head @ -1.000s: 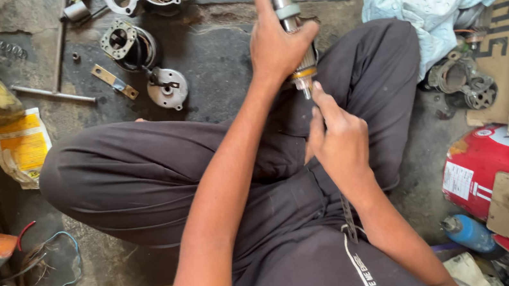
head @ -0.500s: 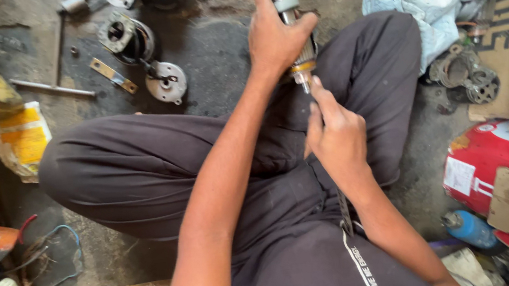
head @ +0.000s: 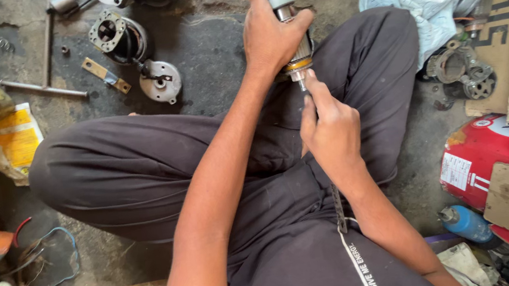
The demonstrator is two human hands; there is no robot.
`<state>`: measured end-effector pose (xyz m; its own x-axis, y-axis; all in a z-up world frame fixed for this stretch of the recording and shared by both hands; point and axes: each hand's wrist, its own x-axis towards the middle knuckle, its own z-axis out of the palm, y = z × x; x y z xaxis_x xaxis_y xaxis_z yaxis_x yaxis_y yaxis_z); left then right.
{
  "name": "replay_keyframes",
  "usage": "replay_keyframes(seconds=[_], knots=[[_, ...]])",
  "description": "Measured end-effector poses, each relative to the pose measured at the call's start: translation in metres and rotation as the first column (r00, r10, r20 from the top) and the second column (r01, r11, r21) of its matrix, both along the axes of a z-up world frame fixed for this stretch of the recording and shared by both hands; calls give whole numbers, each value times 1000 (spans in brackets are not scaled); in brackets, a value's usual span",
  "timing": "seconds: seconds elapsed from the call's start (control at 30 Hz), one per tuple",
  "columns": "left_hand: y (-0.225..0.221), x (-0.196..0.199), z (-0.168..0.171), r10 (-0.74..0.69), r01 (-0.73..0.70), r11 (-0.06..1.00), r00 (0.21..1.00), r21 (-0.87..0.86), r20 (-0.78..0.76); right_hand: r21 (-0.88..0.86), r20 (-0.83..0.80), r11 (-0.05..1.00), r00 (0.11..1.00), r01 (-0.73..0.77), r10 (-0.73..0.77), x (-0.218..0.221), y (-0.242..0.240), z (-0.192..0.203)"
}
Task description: The person sits on the floor and uses a yellow-handled tool to scrape or clean the surface of a cylindrical motor component held in their left hand. The person repeatedly rotates the component and applies the tool to its surface.
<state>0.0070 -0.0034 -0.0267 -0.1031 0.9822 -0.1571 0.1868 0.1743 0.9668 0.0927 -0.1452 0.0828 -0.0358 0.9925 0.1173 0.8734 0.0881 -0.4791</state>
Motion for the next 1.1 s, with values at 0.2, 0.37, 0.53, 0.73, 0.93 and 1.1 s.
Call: replay_keyframes(seconds=[0.2,0.37,0.53,0.73,0.93,1.1], knots=[[3,0,3,26,-23,996,999,88,-37,-14,-19,1000,1000,14,-14,1,5,6],[0,-7,0,17,-13,995,999,102,-45,-6,7,1000,1000,-15,15,-4,3,2],[1,0,2,3,0,995,1000,100,-31,-8,-40,1000,999,5,-6,3,4,1],[4,-7,1,24,-18,991,999,132,-43,-59,9,998,1000,13,-12,-3,6,2],[0,-5,-2,21,-13,993,997,116,-68,18,-6,1000,1000,-24,24,-2,2,0],[-1,-1,-2,9,-10,997,1000,71,11,-23,-37,1000,999,19,-19,1,3,-1]])
